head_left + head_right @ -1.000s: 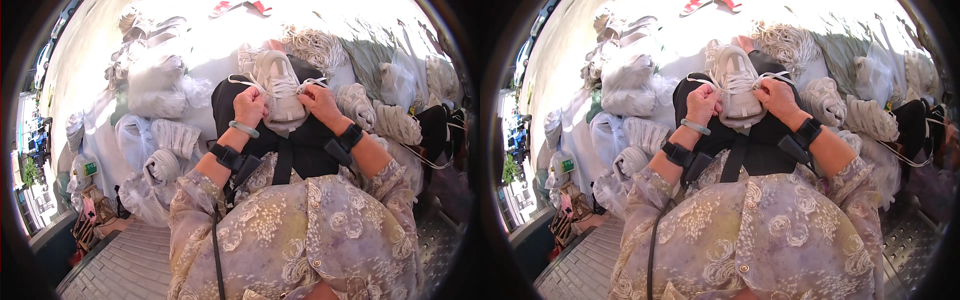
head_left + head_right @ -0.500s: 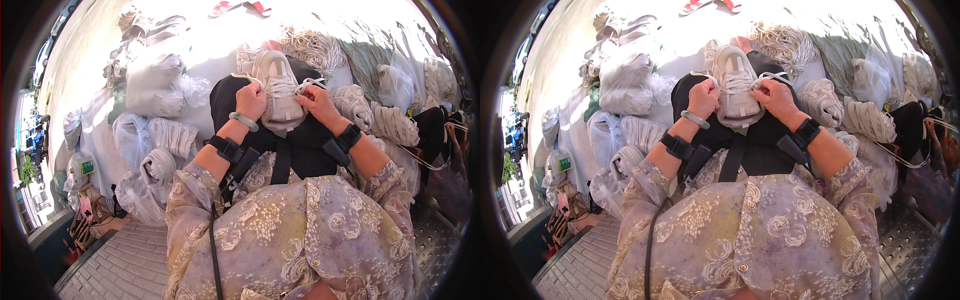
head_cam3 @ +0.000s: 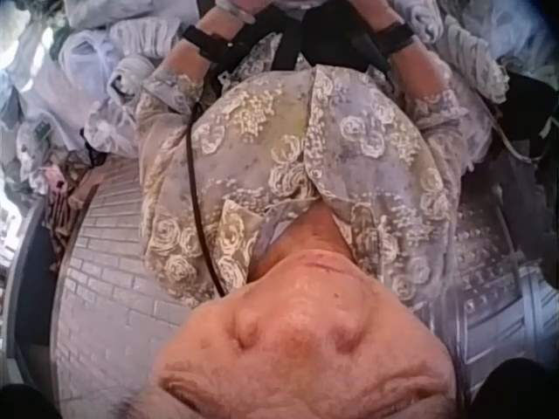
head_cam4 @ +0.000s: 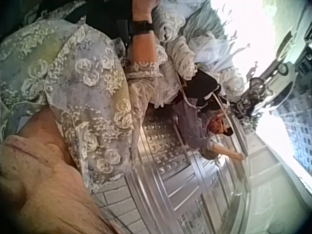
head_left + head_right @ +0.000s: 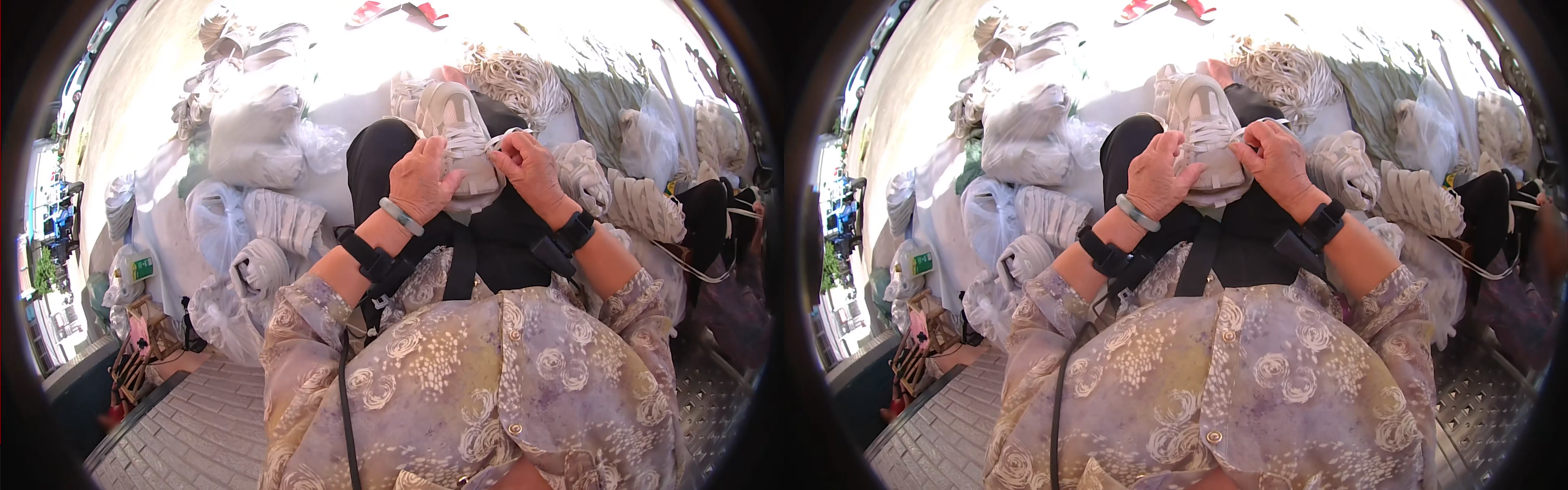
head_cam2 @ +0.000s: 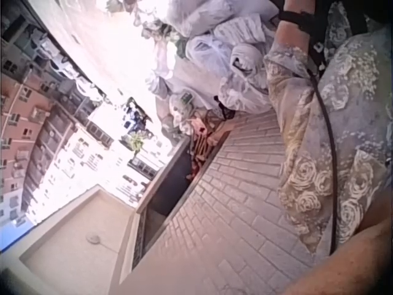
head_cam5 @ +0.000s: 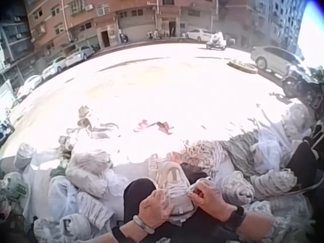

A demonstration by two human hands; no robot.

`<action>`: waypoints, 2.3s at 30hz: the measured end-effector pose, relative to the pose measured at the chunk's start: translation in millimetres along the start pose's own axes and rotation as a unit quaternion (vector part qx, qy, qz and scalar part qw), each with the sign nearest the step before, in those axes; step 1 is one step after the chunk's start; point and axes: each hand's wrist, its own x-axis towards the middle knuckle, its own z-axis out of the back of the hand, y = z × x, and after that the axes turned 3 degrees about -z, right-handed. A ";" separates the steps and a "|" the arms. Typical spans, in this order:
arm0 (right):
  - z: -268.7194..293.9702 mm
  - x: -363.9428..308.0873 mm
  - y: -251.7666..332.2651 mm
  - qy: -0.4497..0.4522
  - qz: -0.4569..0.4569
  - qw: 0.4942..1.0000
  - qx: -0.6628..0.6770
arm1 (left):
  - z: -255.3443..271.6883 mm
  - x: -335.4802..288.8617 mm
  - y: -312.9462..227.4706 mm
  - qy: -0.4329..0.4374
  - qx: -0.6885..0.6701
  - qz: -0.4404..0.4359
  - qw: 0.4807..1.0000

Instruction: Lacing white sports shoes by hand while sitting near a pile of shoe components.

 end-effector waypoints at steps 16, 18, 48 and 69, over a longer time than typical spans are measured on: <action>-40.3 19.5 32.4 0.058 0.217 0.972 -0.070 | -16.9 -14.0 34.7 0.014 -0.204 0.165 0.965; -40.7 22.0 31.8 0.065 0.221 0.970 -0.083 | -17.4 -11.3 36.8 0.015 -0.195 0.130 0.972; 104.3 -72.0 -46.4 0.190 0.095 0.974 -0.080 | -1.9 -5.6 35.7 -0.084 0.002 0.090 0.992; 60.7 -39.7 -44.1 0.071 0.208 0.975 -0.023 | 5.3 25.7 23.6 0.107 -0.335 0.328 0.877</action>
